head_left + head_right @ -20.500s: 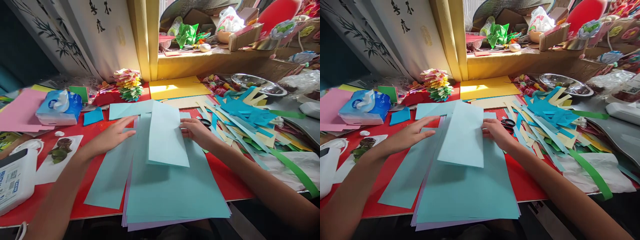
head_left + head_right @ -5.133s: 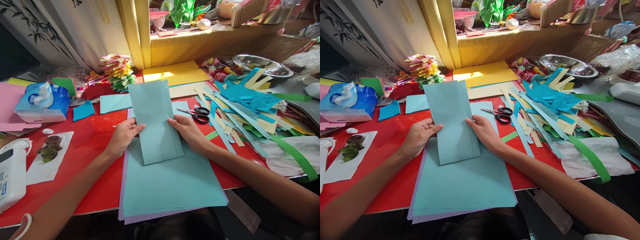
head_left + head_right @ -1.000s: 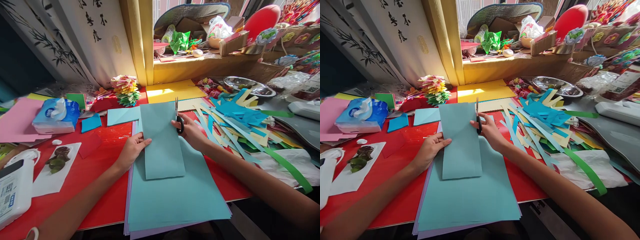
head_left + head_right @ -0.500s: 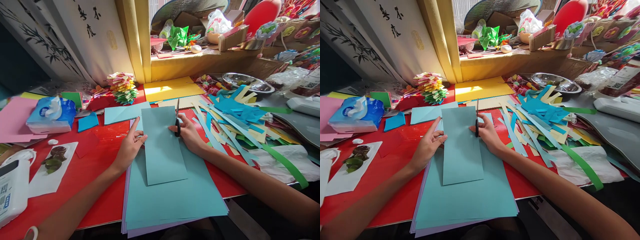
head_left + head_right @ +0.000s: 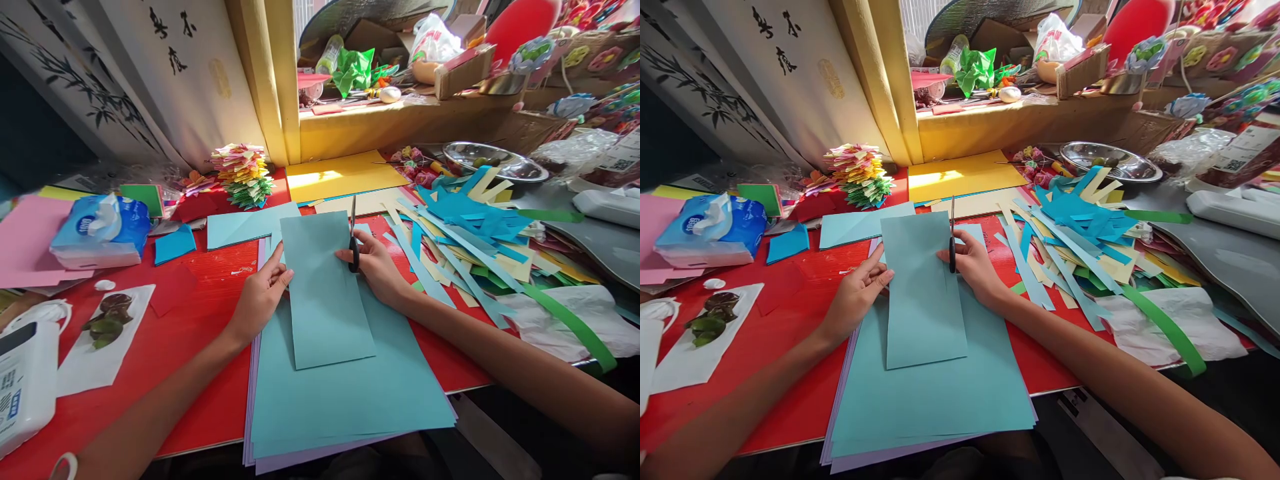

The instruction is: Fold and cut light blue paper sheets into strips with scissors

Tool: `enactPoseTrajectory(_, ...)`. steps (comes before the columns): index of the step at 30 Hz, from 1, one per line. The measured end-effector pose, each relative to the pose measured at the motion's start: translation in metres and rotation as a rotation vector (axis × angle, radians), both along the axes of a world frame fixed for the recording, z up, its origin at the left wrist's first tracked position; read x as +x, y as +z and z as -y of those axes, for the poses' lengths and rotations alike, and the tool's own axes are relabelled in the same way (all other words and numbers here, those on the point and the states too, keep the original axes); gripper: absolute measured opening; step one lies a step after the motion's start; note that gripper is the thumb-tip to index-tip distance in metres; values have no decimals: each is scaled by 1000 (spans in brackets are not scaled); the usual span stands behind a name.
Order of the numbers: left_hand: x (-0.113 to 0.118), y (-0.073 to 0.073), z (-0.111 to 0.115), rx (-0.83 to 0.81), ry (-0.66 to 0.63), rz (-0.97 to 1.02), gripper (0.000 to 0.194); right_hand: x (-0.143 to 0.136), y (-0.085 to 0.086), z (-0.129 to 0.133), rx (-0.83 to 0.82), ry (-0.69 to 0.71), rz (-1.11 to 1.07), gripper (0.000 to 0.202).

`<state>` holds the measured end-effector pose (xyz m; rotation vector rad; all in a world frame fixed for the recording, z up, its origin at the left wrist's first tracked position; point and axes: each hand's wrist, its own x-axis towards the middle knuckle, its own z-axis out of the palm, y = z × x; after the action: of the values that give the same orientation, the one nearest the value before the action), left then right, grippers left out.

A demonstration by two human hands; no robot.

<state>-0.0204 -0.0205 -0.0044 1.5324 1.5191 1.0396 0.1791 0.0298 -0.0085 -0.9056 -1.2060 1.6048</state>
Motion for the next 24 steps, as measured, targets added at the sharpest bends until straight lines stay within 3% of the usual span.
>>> enactPoseTrajectory(12, 5, 3, 5, 85, 13, -250, 53, -1, 0, 1, 3, 0, 15, 36)
enactPoseTrajectory(24, 6, 4, 6, 69, 69, -167, 51, -1, 0, 3, 11, 14, 14, 36)
